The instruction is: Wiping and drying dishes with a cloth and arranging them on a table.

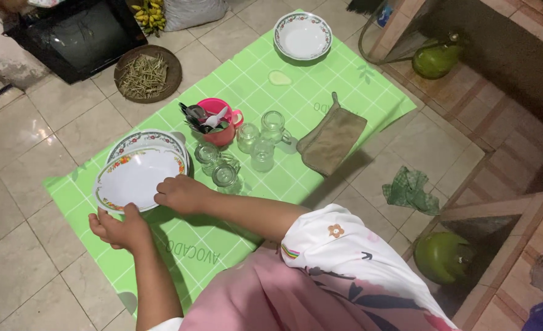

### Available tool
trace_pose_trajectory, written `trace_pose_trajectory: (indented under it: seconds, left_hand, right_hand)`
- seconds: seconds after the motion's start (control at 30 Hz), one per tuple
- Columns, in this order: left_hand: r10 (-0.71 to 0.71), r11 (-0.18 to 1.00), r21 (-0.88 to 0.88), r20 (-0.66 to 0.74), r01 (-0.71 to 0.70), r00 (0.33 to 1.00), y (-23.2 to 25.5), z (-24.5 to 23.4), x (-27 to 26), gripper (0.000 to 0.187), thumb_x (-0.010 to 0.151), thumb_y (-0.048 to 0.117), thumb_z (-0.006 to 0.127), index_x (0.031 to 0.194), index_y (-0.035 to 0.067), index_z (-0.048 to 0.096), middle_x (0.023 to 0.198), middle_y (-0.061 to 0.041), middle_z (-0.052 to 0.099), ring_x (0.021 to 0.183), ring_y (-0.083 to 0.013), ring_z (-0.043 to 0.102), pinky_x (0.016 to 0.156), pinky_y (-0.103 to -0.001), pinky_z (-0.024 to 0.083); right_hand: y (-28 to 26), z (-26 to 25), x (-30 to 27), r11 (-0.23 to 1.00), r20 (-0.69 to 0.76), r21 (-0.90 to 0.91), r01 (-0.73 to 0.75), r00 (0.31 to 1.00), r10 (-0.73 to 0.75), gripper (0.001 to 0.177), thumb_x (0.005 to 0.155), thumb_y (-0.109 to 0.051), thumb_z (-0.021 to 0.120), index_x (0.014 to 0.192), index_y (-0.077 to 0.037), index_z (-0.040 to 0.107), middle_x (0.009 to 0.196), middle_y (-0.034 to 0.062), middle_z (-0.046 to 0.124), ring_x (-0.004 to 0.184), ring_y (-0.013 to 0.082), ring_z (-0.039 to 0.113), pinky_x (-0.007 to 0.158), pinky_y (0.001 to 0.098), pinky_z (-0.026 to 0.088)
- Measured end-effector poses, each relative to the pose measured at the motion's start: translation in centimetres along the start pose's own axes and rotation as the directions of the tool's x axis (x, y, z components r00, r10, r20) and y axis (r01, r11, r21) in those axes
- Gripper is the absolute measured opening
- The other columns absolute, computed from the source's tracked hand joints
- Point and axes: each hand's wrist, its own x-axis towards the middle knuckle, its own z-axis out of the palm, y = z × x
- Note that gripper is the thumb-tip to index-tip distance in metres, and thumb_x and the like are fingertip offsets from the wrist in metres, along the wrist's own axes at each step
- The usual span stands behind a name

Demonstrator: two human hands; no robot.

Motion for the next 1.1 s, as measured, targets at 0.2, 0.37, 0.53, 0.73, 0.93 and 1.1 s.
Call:
trace_pose_trajectory:
  seconds: [0.2, 0.37, 0.53, 0.73, 0.93, 1.1]
  left_hand:
    - [0.157, 0.814, -0.57, 0.022, -0.116, 0.987, -0.1, -1.5, 0.9, 0.061, 0.088, 0.01, 0.067, 0.148, 0.011, 0.053, 0.154, -0.014, 0.056, 0.138, -0.0318, 0.061, 0.113, -0.049, 0.053]
    - [0.06, 0.482, -0.871, 0.143, 0.097, 0.988, 7.7, -9.8, -3.5, 0.061, 0.087, 0.01, 0.063, 0.142, 0.013, 0.038, 0.148, -0.012, 0.049, 0.132, -0.0302, 0.057, 0.099, -0.047, 0.058]
    - [0.287, 0.14, -0.908, 0.42, 0.396, 0.861, 10.0, -13.2, -5.1, 0.071, 0.103, 0.036, 0.057, 0.163, 0.001, 0.043, 0.164, -0.018, 0.052, 0.151, -0.036, 0.054, 0.12, -0.055, 0.053]
    - [0.353, 0.343, -0.822, 0.562, 0.455, 0.748, 9.2, -9.2, -7.3, 0.076, 0.097, 0.035, 0.057, 0.165, 0.003, 0.04, 0.153, -0.018, 0.05, 0.144, -0.0358, 0.053, 0.121, -0.054, 0.043]
    - [0.284, 0.182, -0.81, 0.587, 0.558, 0.759, 12.8, -4.4, -11.0, 0.081, 0.088, 0.03, 0.06, 0.163, 0.003, 0.045, 0.159, -0.016, 0.055, 0.145, -0.0367, 0.055, 0.124, -0.052, 0.046]
    - [0.391, 0.16, -0.799, 0.59, 0.579, 0.707, 15.7, -0.8, -15.0, 0.078, 0.089, 0.031, 0.063, 0.158, 0.002, 0.044, 0.151, -0.017, 0.055, 0.139, -0.0348, 0.056, 0.12, -0.05, 0.046]
  right_hand:
    - [-1.7, -1.7, 0.3, 0.998, -0.102, 0.034, 0.051, 0.994, -0.047, 0.022, 0.09, -0.015, 0.059, 0.111, -0.014, 0.064, 0.106, 0.0052, 0.071, 0.104, 0.0269, 0.068, 0.102, 0.0561, 0.049]
    - [-5.1, -7.2, -0.3, 0.992, -0.259, -0.002, 0.127, 0.958, -0.123, 0.025, 0.091, -0.016, 0.058, 0.115, -0.018, 0.063, 0.117, 0.0026, 0.072, 0.109, 0.0233, 0.07, 0.109, 0.0615, 0.045]
    - [-6.8, -12.6, -4.3, 0.985, -0.315, -0.062, 0.16, 0.934, -0.171, 0.023, 0.098, -0.018, 0.058, 0.12, -0.018, 0.063, 0.13, 0.0017, 0.071, 0.117, 0.0209, 0.069, 0.116, 0.0607, 0.043]
    - [-4.7, -17.0, -10.9, 0.968, -0.33, -0.164, 0.192, 0.914, -0.237, 0.02, 0.1, -0.02, 0.064, 0.12, -0.018, 0.064, 0.134, -0.0005, 0.068, 0.125, 0.0194, 0.066, 0.122, 0.0596, 0.04]
    - [7.9, -18.2, -23.2, 0.953, -0.461, 0.257, -0.163, 0.846, 0.269, 0.053, 0.083, -0.036, 0.082, 0.125, -0.01, 0.064, 0.131, 0.0107, 0.064, 0.124, 0.0315, 0.056, 0.111, 0.0501, 0.039]
    - [18.0, -14.3, -35.0, 0.718, -0.038, -0.243, -0.653, 0.746, 0.665, 0.082, 0.071, -0.012, 0.074, 0.148, -0.013, 0.047, 0.155, 0.016, 0.043, 0.144, 0.0408, 0.036, 0.114, 0.0626, 0.024]
